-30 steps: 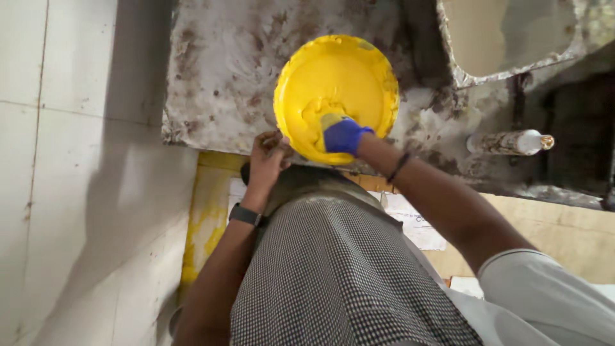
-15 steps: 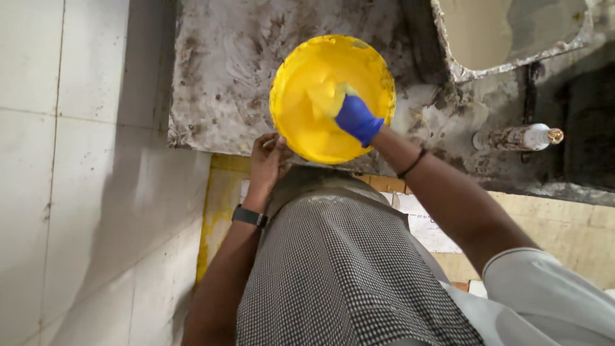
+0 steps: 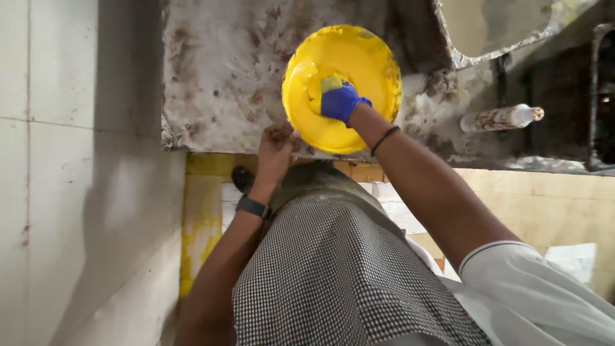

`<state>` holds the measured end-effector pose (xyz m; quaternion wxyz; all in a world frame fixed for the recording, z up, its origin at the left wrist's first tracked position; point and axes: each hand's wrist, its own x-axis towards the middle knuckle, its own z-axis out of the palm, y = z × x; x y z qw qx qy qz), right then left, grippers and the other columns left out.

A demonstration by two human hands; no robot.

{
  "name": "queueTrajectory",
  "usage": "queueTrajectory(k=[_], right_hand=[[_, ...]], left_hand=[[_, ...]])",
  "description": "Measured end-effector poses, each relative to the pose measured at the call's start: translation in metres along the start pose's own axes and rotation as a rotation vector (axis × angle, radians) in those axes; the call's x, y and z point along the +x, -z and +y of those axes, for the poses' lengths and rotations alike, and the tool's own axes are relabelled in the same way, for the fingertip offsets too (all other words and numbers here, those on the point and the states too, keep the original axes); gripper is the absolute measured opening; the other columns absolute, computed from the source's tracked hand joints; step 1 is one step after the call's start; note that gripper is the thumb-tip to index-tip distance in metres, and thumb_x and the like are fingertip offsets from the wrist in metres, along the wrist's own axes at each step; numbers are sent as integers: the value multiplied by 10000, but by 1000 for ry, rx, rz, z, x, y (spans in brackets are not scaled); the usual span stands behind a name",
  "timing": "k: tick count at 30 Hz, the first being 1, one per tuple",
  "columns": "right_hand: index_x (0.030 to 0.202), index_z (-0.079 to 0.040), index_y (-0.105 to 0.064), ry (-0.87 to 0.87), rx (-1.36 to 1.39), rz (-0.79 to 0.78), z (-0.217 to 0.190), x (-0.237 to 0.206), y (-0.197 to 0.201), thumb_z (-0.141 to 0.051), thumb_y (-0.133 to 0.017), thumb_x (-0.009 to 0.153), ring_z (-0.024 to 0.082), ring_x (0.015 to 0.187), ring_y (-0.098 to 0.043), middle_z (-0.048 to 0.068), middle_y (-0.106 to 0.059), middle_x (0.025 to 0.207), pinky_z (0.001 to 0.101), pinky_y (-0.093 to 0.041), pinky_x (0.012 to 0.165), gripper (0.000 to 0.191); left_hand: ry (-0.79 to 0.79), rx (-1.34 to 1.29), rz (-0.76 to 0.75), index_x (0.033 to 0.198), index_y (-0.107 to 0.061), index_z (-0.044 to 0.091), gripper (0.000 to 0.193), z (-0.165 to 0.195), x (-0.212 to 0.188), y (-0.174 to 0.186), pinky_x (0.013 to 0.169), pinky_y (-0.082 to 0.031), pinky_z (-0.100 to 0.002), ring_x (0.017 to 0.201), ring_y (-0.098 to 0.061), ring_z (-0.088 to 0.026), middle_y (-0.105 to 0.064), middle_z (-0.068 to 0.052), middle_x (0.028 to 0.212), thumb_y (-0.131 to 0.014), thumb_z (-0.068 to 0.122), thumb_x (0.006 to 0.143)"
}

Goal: The person scoops yellow wax paste from a bin into a yellow plate, carries the plate to a workbench, and spreads and smooths the paste evenly across the plate with a gloved hand, working the material toward the edges.

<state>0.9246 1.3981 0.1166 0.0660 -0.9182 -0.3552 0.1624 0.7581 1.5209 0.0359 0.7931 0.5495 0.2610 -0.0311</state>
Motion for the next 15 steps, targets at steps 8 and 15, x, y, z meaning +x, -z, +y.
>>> queueTrajectory(k=[8, 15], right_hand=[[1090, -128, -715, 61, 58, -97, -10, -33, 14, -361, -566, 916, 418, 1001, -678, 191, -734, 1062, 546, -526, 885, 327], [1057, -95, -716, 119, 70, -189, -1, -37, 3, -324, -586, 888, 406, 951, -682, 202, -725, 1045, 522, -535, 841, 313]], left_hand=[[30, -25, -24, 1262, -532, 75, 516, -1, 0, -3, 598, -542, -249, 823, -686, -104, -671, -21, 1056, -793, 320, 891], [38, 37, -4, 1283, -518, 86, 548, 5, -4, -2, 605, -549, -256, 852, -684, -110, -670, -14, 1079, -790, 348, 887]])
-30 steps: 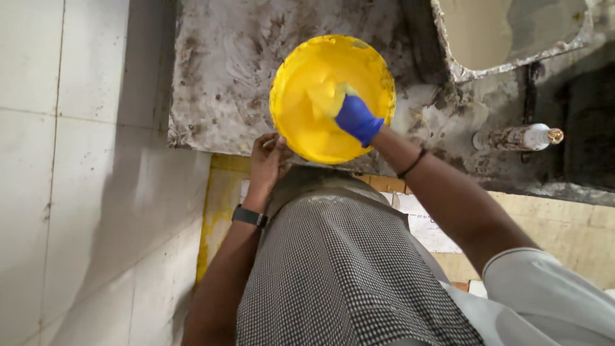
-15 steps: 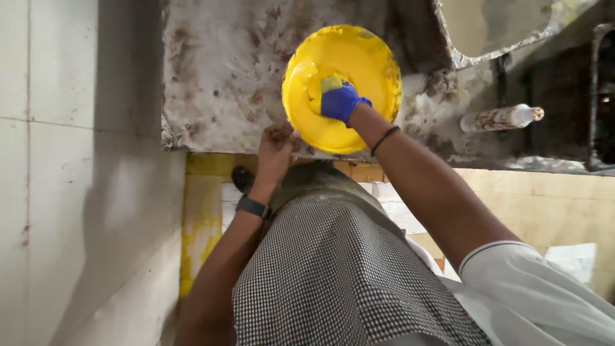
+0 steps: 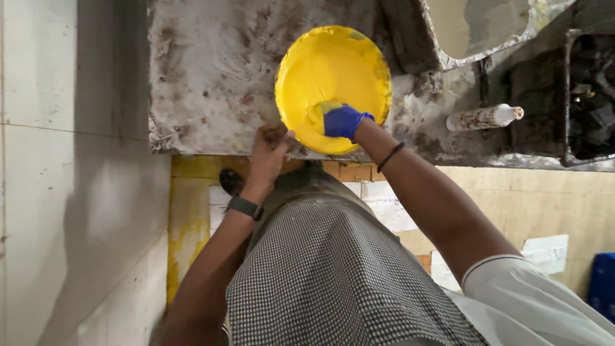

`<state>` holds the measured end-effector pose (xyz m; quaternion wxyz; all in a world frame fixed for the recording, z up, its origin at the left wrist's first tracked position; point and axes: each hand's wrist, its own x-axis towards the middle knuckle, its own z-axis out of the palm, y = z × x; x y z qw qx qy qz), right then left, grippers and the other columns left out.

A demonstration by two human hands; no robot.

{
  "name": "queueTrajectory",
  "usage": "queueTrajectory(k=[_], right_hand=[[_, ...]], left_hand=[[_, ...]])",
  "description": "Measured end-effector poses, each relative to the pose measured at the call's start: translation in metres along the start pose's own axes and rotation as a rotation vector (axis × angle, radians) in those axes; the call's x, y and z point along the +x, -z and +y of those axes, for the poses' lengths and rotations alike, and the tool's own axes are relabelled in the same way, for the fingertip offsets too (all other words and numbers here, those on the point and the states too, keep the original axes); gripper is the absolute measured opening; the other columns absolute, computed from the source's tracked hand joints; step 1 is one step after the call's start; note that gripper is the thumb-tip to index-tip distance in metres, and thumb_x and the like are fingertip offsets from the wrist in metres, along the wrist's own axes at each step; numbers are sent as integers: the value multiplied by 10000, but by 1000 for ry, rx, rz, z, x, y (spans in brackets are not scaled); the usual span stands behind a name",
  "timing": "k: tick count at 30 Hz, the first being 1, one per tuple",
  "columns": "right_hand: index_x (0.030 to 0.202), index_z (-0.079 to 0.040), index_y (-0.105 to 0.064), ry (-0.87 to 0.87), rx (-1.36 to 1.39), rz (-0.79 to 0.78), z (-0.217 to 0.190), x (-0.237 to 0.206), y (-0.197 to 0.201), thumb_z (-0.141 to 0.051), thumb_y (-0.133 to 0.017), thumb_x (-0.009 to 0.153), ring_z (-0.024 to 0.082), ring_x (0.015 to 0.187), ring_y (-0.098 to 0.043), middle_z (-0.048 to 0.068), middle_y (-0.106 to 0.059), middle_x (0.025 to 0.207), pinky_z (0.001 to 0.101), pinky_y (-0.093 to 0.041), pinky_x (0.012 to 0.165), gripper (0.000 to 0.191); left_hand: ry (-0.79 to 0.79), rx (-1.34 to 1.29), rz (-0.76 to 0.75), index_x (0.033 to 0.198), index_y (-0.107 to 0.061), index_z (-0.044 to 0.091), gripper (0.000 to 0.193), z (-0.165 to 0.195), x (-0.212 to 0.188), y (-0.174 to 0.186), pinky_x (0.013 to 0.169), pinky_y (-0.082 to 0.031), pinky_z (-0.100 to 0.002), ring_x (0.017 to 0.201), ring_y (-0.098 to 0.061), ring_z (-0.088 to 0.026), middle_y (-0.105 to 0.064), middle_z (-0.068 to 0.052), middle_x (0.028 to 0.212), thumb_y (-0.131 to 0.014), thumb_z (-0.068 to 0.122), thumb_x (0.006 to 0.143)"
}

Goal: The person scoops yellow wax paste from a bin into a yellow plate, carries the plate to a workbench, and spreads and smooths the paste evenly across the plate with a gloved hand, working the material toward the edges.

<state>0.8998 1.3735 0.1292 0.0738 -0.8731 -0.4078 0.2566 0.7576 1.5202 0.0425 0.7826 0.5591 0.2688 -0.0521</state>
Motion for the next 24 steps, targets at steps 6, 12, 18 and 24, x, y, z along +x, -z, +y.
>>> queueTrajectory(k=[6, 12, 18, 24], right_hand=[[1172, -60, -711, 64, 313, -308, 48, 1, -8, -350, -603, 980, 329, 1082, -685, 158, -726, 1208, 449, -556, 962, 365], [1447, -52, -535, 85, 1764, -106, 81, -23, 14, -227, -557, 1035, 213, 1243, -639, 84, -641, 1393, 419, -522, 1079, 448], [1387, -36, -599, 77, 1813, 416, 53, -8, -9, -247, -568, 1058, 184, 1118, -674, 62, -690, 1267, 406, -563, 986, 392], [1257, -10, -628, 262, 995, 574, 61, 14, -1, -159, -695, 978, 292, 1033, -669, 122, -683, 1177, 503, -575, 899, 323]], left_hand=[[64, -39, 54, 1319, -470, 93, 591, -7, 1, 1, 585, -545, -272, 826, -686, -134, -644, -30, 1091, -780, 341, 881], [8, -131, 61, 1322, -465, 76, 574, -15, 7, 4, 562, -543, -299, 757, -647, -152, -640, -82, 1031, -774, 325, 907], [57, -42, 165, 1308, -488, 109, 529, -9, -1, 2, 630, -558, -275, 823, -677, -107, -680, -38, 1059, -746, 361, 921], [60, -71, 197, 1296, -509, 117, 514, 1, -15, -5, 667, -570, -272, 826, -668, -102, -675, -16, 1063, -750, 366, 917]])
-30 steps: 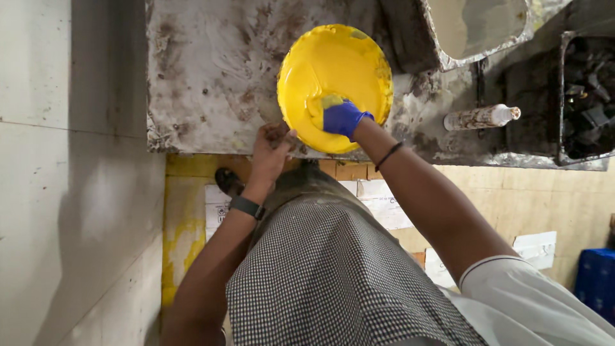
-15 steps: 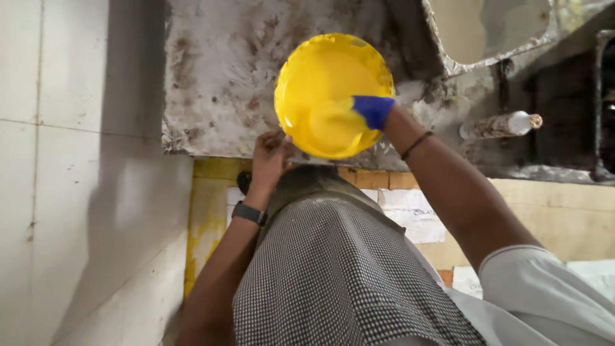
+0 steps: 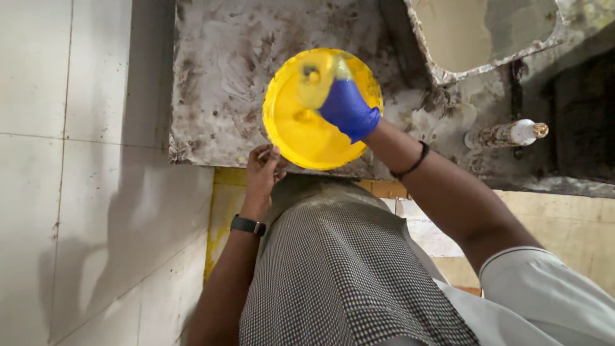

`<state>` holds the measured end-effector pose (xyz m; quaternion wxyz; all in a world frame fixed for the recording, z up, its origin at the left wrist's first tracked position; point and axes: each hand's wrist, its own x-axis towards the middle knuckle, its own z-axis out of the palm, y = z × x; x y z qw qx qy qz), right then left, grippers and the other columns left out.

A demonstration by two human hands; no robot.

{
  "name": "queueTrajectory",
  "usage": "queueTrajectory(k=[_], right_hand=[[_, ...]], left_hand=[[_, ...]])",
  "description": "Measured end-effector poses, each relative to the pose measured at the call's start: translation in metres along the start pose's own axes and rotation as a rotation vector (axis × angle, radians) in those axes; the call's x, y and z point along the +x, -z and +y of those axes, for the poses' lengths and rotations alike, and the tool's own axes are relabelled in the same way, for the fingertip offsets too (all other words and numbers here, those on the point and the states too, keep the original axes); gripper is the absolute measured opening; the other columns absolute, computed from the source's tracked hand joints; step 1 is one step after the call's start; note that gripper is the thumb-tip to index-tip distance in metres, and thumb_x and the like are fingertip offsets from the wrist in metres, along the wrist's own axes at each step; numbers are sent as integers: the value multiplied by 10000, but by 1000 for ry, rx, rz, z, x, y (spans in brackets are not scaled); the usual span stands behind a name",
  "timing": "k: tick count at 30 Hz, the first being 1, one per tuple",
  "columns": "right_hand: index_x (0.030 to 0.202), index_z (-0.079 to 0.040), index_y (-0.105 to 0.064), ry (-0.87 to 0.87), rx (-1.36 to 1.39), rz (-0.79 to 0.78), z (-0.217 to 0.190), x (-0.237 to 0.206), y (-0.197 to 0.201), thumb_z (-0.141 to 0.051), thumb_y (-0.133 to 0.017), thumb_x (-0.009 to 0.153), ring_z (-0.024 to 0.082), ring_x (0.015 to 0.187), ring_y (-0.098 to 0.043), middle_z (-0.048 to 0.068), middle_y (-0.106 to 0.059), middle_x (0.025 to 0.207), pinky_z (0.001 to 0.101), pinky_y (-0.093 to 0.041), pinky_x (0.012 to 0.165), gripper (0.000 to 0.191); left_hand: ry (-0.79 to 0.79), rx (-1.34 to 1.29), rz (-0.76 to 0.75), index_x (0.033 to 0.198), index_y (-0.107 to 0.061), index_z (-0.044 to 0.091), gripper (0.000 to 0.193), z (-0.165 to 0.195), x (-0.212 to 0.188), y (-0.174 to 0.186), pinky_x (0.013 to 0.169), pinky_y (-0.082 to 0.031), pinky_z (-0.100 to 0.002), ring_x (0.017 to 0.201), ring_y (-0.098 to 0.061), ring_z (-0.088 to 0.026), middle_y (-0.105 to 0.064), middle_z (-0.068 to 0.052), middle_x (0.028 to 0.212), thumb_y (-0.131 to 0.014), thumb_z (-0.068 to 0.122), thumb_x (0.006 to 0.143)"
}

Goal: The person scoops yellow wax paste from a bin into a yellow plate, carries the plate to a workbench, and spreads and smooths the paste evenly across the plate with a gloved hand, working the material toward the edges.

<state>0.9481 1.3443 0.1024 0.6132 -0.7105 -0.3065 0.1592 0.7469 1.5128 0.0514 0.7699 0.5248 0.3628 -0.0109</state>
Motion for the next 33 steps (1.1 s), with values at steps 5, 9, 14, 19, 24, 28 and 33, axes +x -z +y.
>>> queueTrajectory(k=[5, 9, 14, 19, 24, 28, 33], right_hand=[[1220, -179, -703, 767, -1009, -245, 4, -20, -7, -279, -571, 744, 364, 989, -711, 115, -748, 1122, 548, -540, 823, 504], [1119, -96, -741, -194, -1306, -749, 16, -36, -30, -318, -593, 913, 324, 1009, -717, 153, -746, 1114, 463, -555, 846, 337], [1281, -74, -650, -373, -887, -845, 2, -9, -12, -292, -582, 980, 304, 1165, -650, 148, -675, 1284, 455, -523, 980, 378], [1442, -52, -559, -432, 553, -306, -22, -29, 20, -266, -572, 1046, 285, 1320, -584, 142, -603, 1455, 446, -491, 1113, 450], [1467, -61, -515, -458, 820, 184, -60, -28, 6, -277, -557, 1048, 245, 1273, -628, 107, -630, 1415, 417, -543, 1076, 473], [1367, -20, -628, -121, 379, 418, -103, -19, 35, -210, -609, 1151, 216, 1071, -671, 99, -686, 1228, 354, -563, 934, 287], [1379, -67, -554, -21, 545, 400, -113, -54, 70, -370, -527, 1103, 218, 1163, -625, 78, -629, 1303, 347, -515, 990, 410]], left_hand=[[-57, -87, -74, 1298, -486, 100, 547, -6, 17, -2, 520, -507, -295, 666, -611, -150, -670, -92, 975, -784, 314, 892], [-56, -47, -62, 1306, -497, 62, 556, -10, 22, -1, 577, -574, -278, 784, -695, -123, -677, -62, 1034, -783, 340, 919], [-32, -28, -140, 1330, -462, 98, 606, -6, 22, 3, 554, -559, -274, 718, -659, -132, -669, -55, 1011, -778, 296, 852], [-1, -97, -177, 1315, -482, 77, 586, -9, 22, 0, 553, -525, -266, 739, -644, -112, -637, -45, 1002, -804, 325, 893], [12, -32, -188, 1293, -528, 110, 539, -4, 13, 2, 609, -538, -242, 844, -650, -65, -650, 12, 1065, -796, 341, 885], [37, -15, -186, 1254, -531, 113, 502, -3, 15, 6, 596, -538, -259, 827, -659, -97, -651, -1, 1033, -792, 331, 885], [11, 4, -197, 1247, -518, 108, 510, -5, 22, 6, 600, -543, -259, 845, -660, -89, -652, 3, 1048, -800, 318, 877]])
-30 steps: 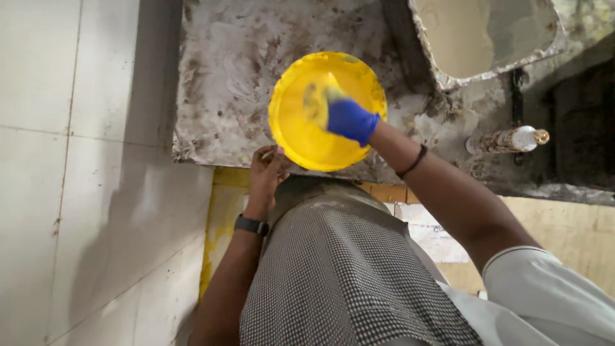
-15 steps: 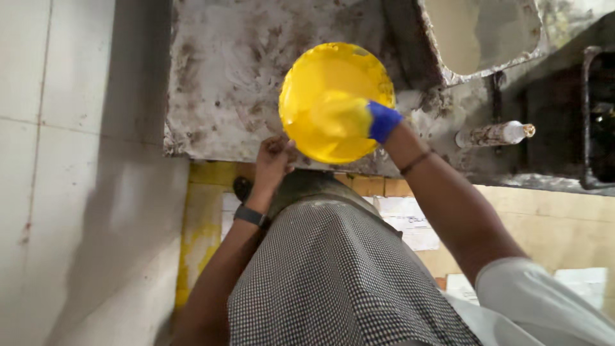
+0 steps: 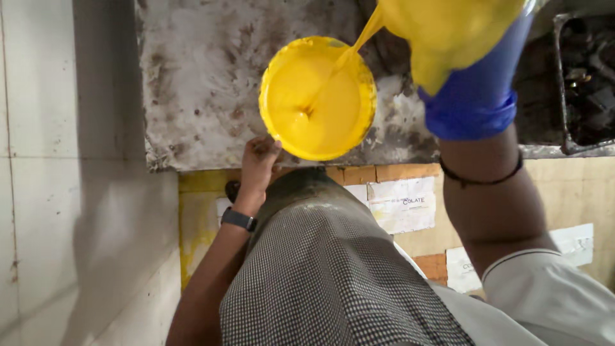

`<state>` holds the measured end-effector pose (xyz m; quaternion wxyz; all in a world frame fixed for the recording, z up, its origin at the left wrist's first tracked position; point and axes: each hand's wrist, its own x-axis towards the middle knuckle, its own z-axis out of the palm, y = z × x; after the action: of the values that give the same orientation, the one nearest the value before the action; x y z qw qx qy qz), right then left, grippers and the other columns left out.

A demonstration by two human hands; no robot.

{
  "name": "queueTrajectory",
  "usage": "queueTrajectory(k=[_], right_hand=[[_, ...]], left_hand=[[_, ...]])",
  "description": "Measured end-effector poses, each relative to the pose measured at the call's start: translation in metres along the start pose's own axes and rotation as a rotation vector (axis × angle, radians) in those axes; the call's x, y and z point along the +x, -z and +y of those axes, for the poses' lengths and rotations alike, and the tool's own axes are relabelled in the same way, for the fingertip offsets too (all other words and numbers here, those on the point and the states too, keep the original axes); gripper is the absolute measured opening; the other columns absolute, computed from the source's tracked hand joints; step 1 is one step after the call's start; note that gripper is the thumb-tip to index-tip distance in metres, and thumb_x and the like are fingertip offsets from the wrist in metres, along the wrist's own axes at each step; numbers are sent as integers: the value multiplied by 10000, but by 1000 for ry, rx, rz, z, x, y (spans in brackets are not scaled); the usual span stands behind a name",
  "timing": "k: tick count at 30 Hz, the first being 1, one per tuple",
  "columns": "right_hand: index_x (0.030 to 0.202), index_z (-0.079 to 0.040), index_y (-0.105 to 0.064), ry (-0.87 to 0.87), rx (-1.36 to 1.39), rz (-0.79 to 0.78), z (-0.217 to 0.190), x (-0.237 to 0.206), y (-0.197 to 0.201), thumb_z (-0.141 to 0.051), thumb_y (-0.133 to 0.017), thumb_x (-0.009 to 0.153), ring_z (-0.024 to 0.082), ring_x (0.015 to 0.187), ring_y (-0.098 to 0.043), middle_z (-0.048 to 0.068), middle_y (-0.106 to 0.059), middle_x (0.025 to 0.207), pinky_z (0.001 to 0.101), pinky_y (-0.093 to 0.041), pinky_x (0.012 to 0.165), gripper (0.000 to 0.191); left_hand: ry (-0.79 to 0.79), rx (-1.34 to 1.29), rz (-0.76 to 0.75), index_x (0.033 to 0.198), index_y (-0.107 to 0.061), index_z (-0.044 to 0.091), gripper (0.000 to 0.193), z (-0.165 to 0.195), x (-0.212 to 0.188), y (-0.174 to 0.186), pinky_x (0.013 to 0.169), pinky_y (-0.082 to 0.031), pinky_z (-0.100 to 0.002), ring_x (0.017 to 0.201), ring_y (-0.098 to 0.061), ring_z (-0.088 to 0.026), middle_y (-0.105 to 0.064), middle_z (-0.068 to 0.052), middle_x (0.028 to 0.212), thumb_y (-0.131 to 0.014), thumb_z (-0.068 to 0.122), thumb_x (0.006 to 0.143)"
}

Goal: The person scoops yellow wax paste from a bin into a yellow plate, carries the plate to a workbench, and spreads and smooths the paste evenly across the plate with a gloved hand, working the material toward the edges.

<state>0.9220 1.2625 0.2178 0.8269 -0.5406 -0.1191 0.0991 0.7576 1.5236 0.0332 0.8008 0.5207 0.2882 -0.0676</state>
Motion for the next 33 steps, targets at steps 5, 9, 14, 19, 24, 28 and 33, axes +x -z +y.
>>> queueTrajectory(k=[5, 9, 14, 19, 24, 28, 33], right_hand=[[1321, -29, -572, 4, -612, -254, 92, -1, -24, -290, -557, 1030, 215, 1142, -628, 92, -645, 1249, 340, -519, 986, 391], [1233, 7, -609, 81, -790, -266, 133, -3, -21, -163, -610, 963, 209, 1067, -639, 105, -671, 1154, 332, -531, 931, 320], [1130, 23, -656, 127, -481, -225, 126, 3, 26, -142, -549, 1013, 195, 1046, -654, 96, -691, 1104, 319, -541, 940, 229], [904, -41, -614, 95, -140, -202, 133, 9, 37, -184, -555, 1111, 142, 823, -599, 55, -628, 889, 271, -488, 749, 258], [1001, -91, -682, -290, -18, 39, 102, 11, 16, -180, -584, 947, 140, 833, -663, 23, -677, 910, 272, -530, 744, 142], [879, -33, -660, -225, -220, 104, 65, 14, -3, -134, -640, 1017, 195, 637, -674, 56, -626, 747, 316, -527, 591, 172], [911, 34, -639, -87, -364, 119, 66, 15, -15, -27, -678, 1048, 182, 569, -555, 87, -591, 747, 329, -424, 499, 155]], left_hand=[[-1, 1, -25, 1308, -517, 91, 537, 0, -3, 4, 615, -561, -269, 838, -677, -113, -647, -19, 1009, -777, 341, 909], [-73, -61, 1, 1321, -485, 79, 555, 0, -3, 2, 617, -520, -257, 823, -638, -108, -623, -12, 1020, -787, 300, 911], [11, -70, 92, 1301, -490, 88, 533, -2, -5, -6, 594, -502, -255, 787, -624, -91, -620, 4, 998, -778, 288, 900], [-29, -80, 101, 1292, -491, 100, 534, -3, -9, -9, 597, -498, -251, 768, -644, -95, -655, 9, 997, -789, 286, 890], [-4, -47, 118, 1283, -509, 114, 531, -2, -9, -11, 616, -519, -245, 795, -662, -83, -666, 13, 1020, -800, 311, 886], [16, -24, 126, 1264, -513, 116, 528, 3, -9, -13, 613, -522, -251, 803, -675, -85, -673, 25, 1021, -802, 311, 868], [10, -26, 62, 1264, -518, 118, 509, 12, -11, -12, 627, -518, -252, 854, -652, -76, -670, 28, 1056, -800, 310, 887]])
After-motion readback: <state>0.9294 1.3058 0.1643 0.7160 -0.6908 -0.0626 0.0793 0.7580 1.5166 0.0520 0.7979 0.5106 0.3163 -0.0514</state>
